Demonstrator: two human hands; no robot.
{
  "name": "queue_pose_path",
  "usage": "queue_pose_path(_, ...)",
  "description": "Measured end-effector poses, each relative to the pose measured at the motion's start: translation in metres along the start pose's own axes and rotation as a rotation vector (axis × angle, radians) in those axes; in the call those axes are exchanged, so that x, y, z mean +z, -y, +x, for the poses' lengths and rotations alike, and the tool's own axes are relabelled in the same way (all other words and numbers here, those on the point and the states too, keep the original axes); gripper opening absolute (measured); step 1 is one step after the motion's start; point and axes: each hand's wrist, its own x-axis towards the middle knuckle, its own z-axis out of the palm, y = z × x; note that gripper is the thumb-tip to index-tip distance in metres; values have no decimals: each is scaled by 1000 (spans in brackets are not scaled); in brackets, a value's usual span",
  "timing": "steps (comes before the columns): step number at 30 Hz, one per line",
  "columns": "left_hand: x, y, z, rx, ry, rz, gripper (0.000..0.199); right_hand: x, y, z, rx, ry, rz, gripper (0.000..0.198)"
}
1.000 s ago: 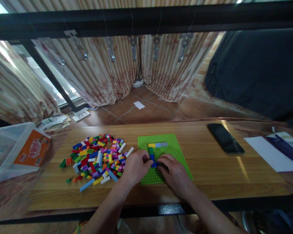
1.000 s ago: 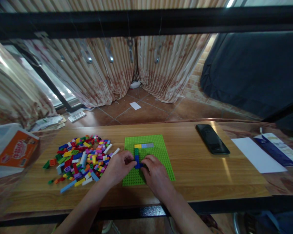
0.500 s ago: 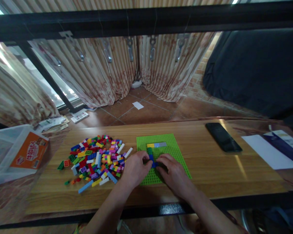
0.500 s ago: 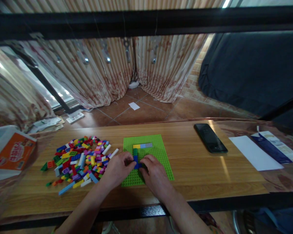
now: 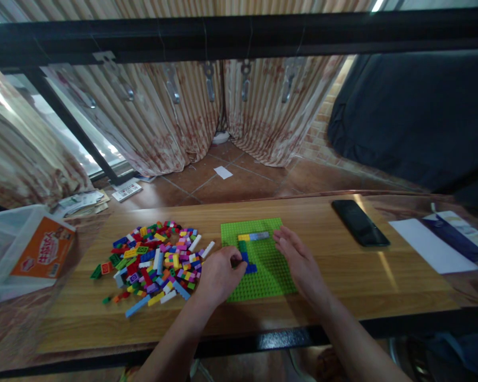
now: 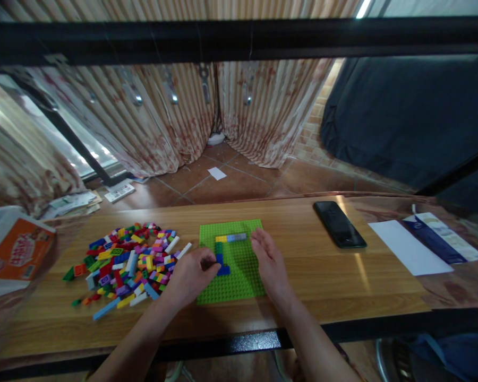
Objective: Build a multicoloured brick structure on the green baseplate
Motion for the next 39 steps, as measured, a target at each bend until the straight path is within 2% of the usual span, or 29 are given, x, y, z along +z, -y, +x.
queue_pose_path(9, 0, 0, 0, -6, 7, -9, 7, 1, -9, -3, 3, 62, 27, 51)
queue_pose_path(20, 1, 3, -1, 26, 15, -42, 9, 3, -5, -2, 2, 37, -32, 52)
queue_pose_path(27, -3, 5, -1, 59, 42, -66, 11, 1, 0, -9, -221, 126, -343, 57)
queue_pose_path(33, -4, 10, 2, 100, 54, -95, 17, 4, 10, -16, -311, 191, -693, 83)
queue_pose_path(39, -2, 12, 2, 108, 45, -116, 16, 12, 6, -17, -426, 231, -890, 105)
